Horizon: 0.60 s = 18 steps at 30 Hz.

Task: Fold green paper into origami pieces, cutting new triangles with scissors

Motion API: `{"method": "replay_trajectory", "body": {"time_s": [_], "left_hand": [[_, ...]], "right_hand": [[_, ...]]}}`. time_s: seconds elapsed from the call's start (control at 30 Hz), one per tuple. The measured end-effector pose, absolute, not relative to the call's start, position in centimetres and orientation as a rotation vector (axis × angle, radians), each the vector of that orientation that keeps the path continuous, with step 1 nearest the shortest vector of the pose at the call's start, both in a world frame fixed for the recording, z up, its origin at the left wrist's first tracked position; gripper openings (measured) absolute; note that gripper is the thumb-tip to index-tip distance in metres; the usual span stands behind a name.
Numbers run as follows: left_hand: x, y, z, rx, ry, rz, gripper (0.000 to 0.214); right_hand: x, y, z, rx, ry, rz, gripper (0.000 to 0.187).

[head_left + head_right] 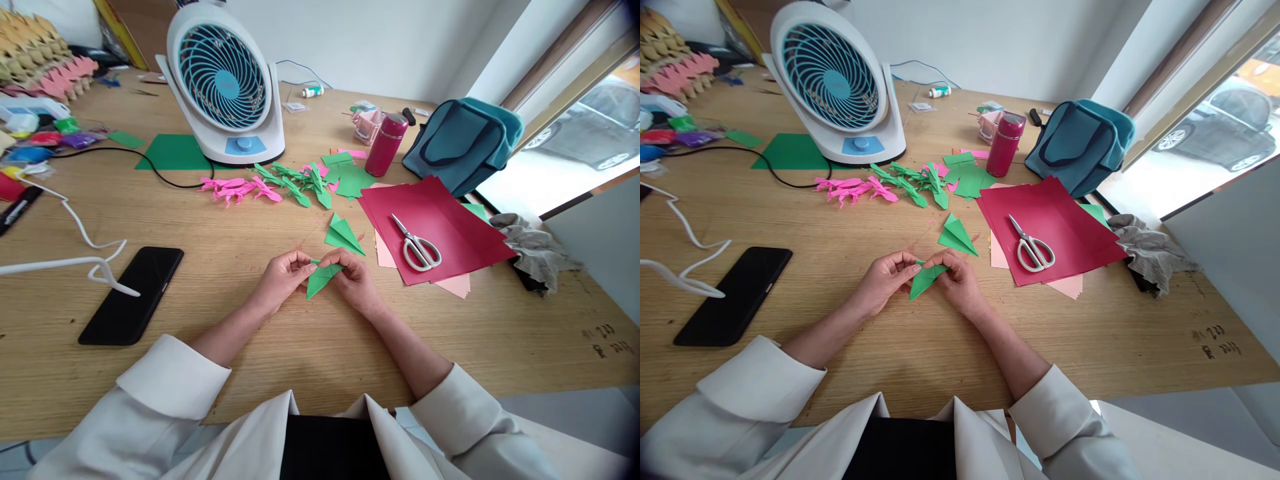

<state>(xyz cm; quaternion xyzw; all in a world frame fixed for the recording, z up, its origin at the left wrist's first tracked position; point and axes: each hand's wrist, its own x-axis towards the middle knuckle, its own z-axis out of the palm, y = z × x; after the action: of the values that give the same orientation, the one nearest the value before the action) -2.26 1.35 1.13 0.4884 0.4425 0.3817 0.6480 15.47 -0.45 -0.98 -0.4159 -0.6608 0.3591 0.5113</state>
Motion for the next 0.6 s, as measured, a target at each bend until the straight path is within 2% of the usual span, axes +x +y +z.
{"method": "replay_trajectory", "body": {"time_s": [0.13, 0.3, 0.47, 0.6], "left_hand": [[-2.18, 1.33, 1.18, 1.106, 1.016, 0.877, 0.043], [-2.20, 1.51, 1.36, 1.072, 1.065, 0.966, 0.041], [-2.42, 1.88, 1.38, 1.023, 1.097, 1.097, 0.040], [-2.40, 1.91, 1.37, 0.941, 1.061, 1.128, 0.040]], "right_hand": [[15.33, -0.47, -1.02, -1.005, -1.549, 0.916, 0.014], [15.06, -0.40, -1.00, -0.984, -1.339, 1.177, 0.035], [14.82, -0.54, -0.57, -1.017, -1.315, 1.393, 0.036], [14.57, -0.96, -0.15, -1.052, -1.469, 1.445, 0.041]]}}
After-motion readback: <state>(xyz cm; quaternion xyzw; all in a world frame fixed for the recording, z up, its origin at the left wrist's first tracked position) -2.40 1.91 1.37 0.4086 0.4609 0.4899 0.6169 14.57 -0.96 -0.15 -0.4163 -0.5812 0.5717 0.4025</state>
